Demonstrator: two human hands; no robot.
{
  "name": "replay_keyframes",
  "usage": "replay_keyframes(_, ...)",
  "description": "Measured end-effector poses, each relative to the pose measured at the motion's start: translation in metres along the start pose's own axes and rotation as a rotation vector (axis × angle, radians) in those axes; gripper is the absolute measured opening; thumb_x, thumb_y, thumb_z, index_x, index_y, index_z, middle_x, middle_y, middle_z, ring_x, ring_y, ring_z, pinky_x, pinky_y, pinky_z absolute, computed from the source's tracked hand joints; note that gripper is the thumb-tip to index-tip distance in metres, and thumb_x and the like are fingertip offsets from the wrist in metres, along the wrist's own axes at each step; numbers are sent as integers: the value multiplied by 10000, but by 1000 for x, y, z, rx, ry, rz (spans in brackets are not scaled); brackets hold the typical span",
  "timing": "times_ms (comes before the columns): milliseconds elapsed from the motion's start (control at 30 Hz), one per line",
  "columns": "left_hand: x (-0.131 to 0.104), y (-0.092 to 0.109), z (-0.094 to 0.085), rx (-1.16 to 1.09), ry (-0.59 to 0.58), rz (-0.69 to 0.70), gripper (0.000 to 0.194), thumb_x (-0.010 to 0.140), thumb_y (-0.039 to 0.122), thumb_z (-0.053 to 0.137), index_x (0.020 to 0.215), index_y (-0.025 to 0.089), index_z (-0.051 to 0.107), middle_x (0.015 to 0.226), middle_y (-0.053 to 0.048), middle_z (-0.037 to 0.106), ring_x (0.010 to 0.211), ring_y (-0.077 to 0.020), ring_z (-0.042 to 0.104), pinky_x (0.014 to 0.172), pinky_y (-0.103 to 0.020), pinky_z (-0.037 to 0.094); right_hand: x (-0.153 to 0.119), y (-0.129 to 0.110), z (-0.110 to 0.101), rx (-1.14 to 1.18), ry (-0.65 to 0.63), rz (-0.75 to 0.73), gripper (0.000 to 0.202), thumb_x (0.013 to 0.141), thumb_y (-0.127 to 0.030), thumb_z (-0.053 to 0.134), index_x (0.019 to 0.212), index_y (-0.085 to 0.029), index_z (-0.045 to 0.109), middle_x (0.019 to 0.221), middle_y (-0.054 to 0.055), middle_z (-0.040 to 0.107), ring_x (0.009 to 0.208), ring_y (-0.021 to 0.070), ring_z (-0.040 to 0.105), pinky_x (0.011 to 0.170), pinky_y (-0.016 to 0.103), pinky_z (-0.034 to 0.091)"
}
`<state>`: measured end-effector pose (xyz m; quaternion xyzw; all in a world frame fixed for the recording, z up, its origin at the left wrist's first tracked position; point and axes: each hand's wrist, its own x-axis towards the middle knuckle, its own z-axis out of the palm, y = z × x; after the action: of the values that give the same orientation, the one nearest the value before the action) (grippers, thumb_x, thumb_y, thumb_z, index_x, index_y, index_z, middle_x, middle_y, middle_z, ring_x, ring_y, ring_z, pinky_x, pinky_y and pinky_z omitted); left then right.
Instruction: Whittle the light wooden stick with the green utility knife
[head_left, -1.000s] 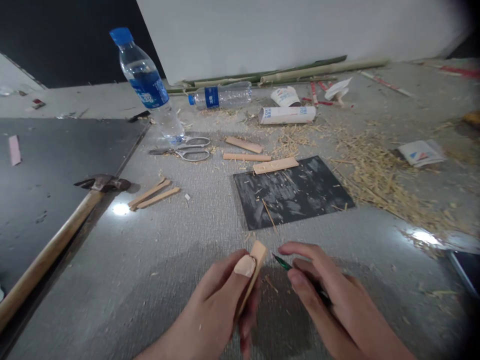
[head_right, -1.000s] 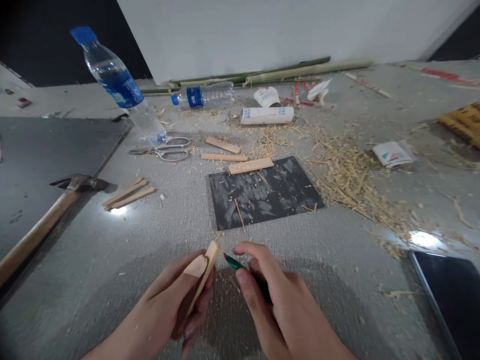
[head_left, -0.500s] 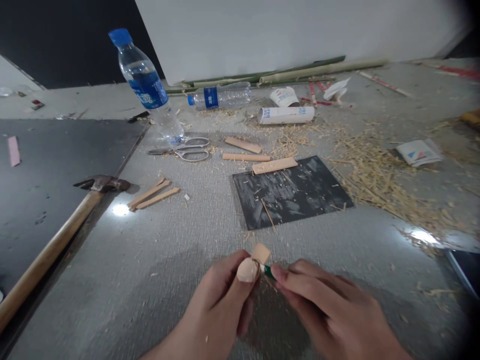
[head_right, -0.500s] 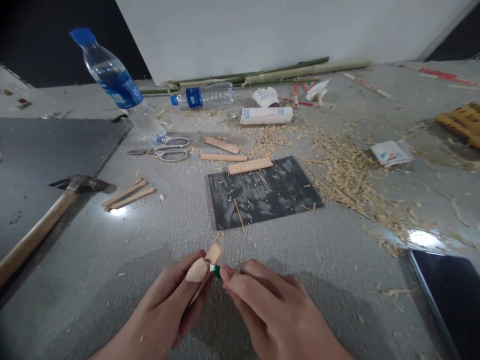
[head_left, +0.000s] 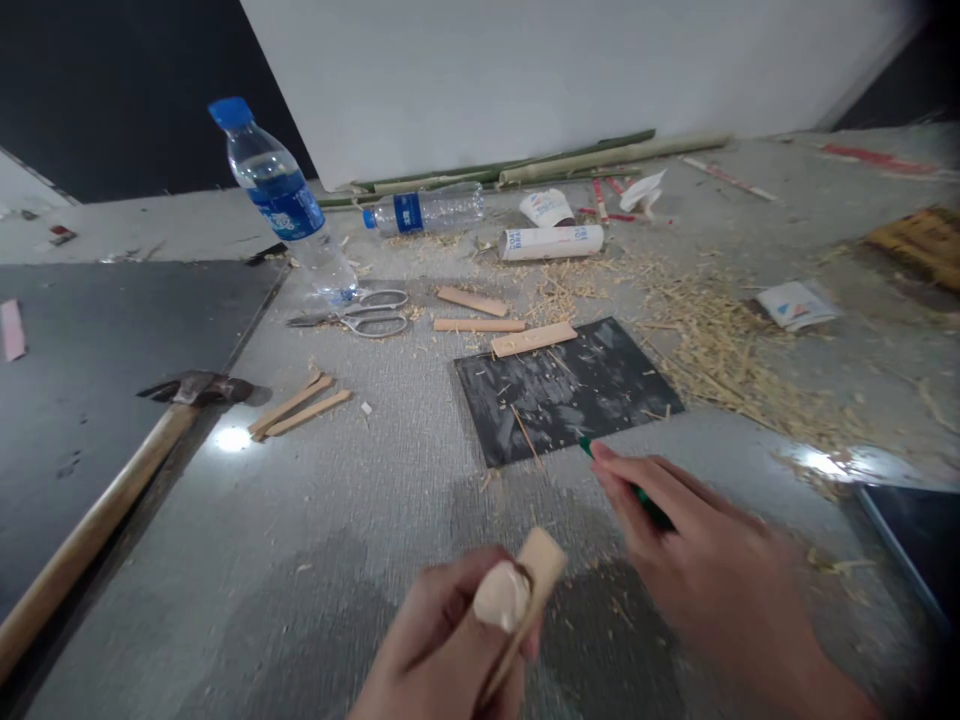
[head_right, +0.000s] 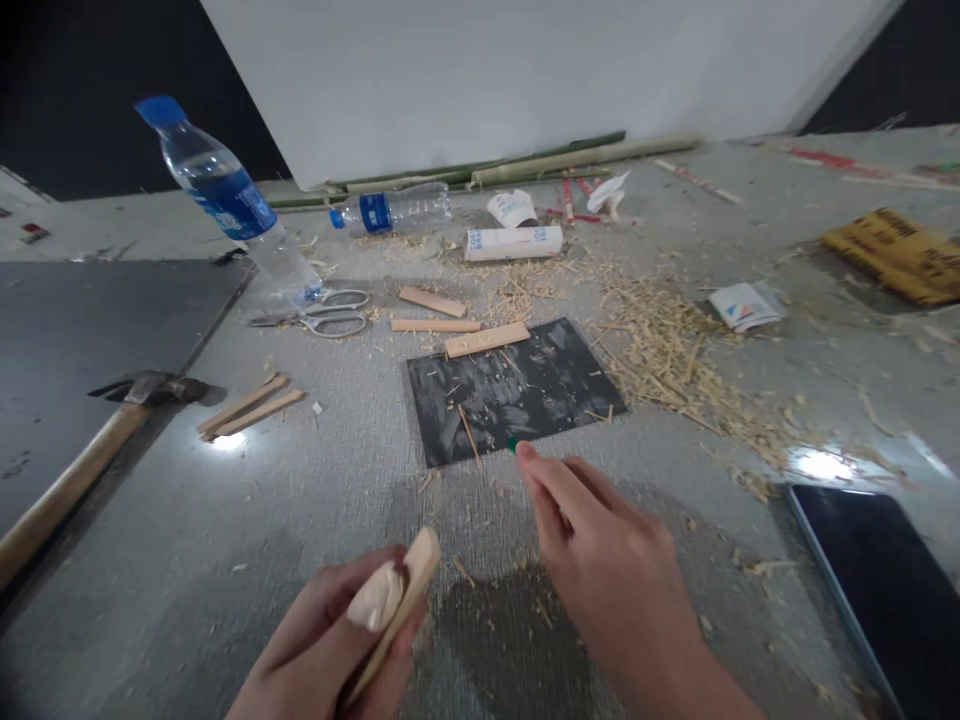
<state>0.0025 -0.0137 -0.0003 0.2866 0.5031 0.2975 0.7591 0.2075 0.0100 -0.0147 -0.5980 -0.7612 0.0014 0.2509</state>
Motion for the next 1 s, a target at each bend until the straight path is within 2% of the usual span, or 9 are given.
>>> replay_keyframes(100,3,-1,-3,-39,0,8,420,1009,580,440,846,213,562,394,106,341,329,-67,204,336,-182,181,4,-10,-10,-8,84,18,141,1047,-276,523,1097,-265,654,913,8,794,636,142,742,513,255,470)
replay_keyframes(300,12,2,-7,-108,-84,7,399,1014,563,422,857,213,531,500,79,445,367,-67,283,341,-149,282,-4,-21,-5,216,-102,-179,140,1077,-301,476,1097,-286,614,799,-37,760,596,116,730,549,243,498)
replay_keyframes(467,12,7,-5,-56,-60,-28,444,987,616,463,805,216,518,513,85,399,396,-68,235,338,-155,231,-13,-24,2,281,-158,-199,123,1054,-282,538,1107,-280,649,790,-42,746,615,115,731,558,235,512)
replay_keyframes(567,4,9,-3,-32,37,-51,490,894,685,593,798,207,541,592,66,413,480,-71,315,408,-157,274,-13,-18,2,314,-227,-203,166,1049,-253,531,1120,-269,681,793,-27,743,611,116,722,551,224,512)
replay_keyframes(667,-9,4,-1,-36,149,-103,498,815,704,685,857,215,596,699,20,505,594,-106,439,522,-199,398,-1,-2,-5,190,-193,-75,249,1058,-289,469,1053,-261,716,842,3,781,568,141,711,529,257,501)
replay_keyframes(733,-12,-2,-1,-41,149,-153,468,793,652,748,942,227,618,741,2,564,603,-115,477,533,-215,417,10,8,-12,31,-33,152,271,1049,-351,483,974,-245,721,880,26,804,532,165,698,482,282,468)
replay_keyframes(800,-7,-8,-1,-96,154,-184,452,835,638,712,958,215,609,749,0,573,584,-103,473,525,-208,408,16,11,-18,14,87,272,218,1027,-379,543,1010,-238,708,1028,58,809,699,202,757,597,302,525)
replay_keyframes(900,8,-10,-2,-145,182,-131,426,890,640,620,949,220,580,630,55,490,463,-72,349,422,-183,310,14,1,-18,142,61,64,109,1029,-296,569,1031,-260,671,991,22,810,781,168,771,625,243,532)
replay_keyframes(1000,15,-6,-4,-126,54,-79,399,953,599,534,879,209,570,484,98,362,379,-65,226,357,-181,218,6,-11,-9,348,-60,-81,77,1033,-240,569,1037,-267,641,893,-20,778,703,116,745,603,207,519)
